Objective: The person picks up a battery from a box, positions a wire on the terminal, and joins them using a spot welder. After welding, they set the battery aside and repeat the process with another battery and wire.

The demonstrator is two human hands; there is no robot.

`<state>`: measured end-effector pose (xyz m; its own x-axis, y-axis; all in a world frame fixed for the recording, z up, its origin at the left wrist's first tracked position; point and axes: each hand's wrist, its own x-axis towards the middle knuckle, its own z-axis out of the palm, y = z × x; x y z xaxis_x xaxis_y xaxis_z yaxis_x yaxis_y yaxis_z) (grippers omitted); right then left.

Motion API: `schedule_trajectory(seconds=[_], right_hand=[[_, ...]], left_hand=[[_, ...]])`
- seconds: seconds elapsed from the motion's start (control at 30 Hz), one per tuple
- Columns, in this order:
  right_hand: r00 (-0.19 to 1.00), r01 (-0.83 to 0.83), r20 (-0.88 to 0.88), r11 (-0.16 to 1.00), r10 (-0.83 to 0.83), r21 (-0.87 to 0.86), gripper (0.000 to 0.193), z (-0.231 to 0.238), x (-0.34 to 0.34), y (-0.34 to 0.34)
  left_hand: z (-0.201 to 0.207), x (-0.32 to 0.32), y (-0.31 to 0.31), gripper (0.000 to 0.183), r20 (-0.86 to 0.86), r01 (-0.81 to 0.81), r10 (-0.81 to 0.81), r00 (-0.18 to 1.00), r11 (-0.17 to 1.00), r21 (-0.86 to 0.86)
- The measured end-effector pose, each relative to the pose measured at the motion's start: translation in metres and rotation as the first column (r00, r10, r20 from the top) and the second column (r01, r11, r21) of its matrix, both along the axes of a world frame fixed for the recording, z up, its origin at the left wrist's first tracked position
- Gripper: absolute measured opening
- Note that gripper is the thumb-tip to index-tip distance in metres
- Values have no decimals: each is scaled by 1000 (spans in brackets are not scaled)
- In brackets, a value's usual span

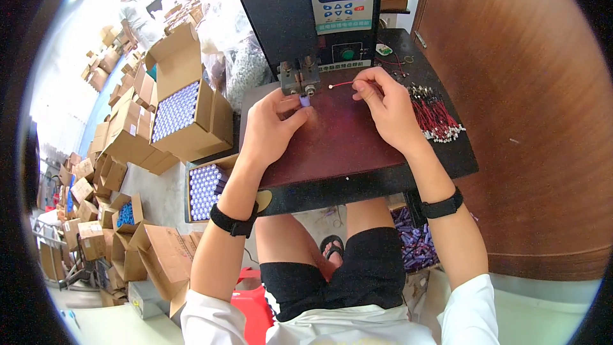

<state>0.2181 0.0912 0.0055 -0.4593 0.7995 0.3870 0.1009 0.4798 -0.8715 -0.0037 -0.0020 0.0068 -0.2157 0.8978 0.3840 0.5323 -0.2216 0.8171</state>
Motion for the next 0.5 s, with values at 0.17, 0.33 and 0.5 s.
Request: schedule_trajectory(seconds=[0.17, 0.33, 0.5], right_hand=[[1000, -1, -12, 1000, 1, -1, 16, -2, 1, 1], [1000, 11, -18, 999, -11, -36, 16, -2, -2, 1], [1000, 18, -4, 1000, -18, 0, 17, 1, 1, -1]], left_hand=[[0, 1, -1, 26, 26, 2, -2, 1000, 1000, -7], [-12, -6, 2, 24, 129, 79, -76, 989, 997, -17], [-5, -3, 3, 25, -41, -41, 39, 998, 999, -33]])
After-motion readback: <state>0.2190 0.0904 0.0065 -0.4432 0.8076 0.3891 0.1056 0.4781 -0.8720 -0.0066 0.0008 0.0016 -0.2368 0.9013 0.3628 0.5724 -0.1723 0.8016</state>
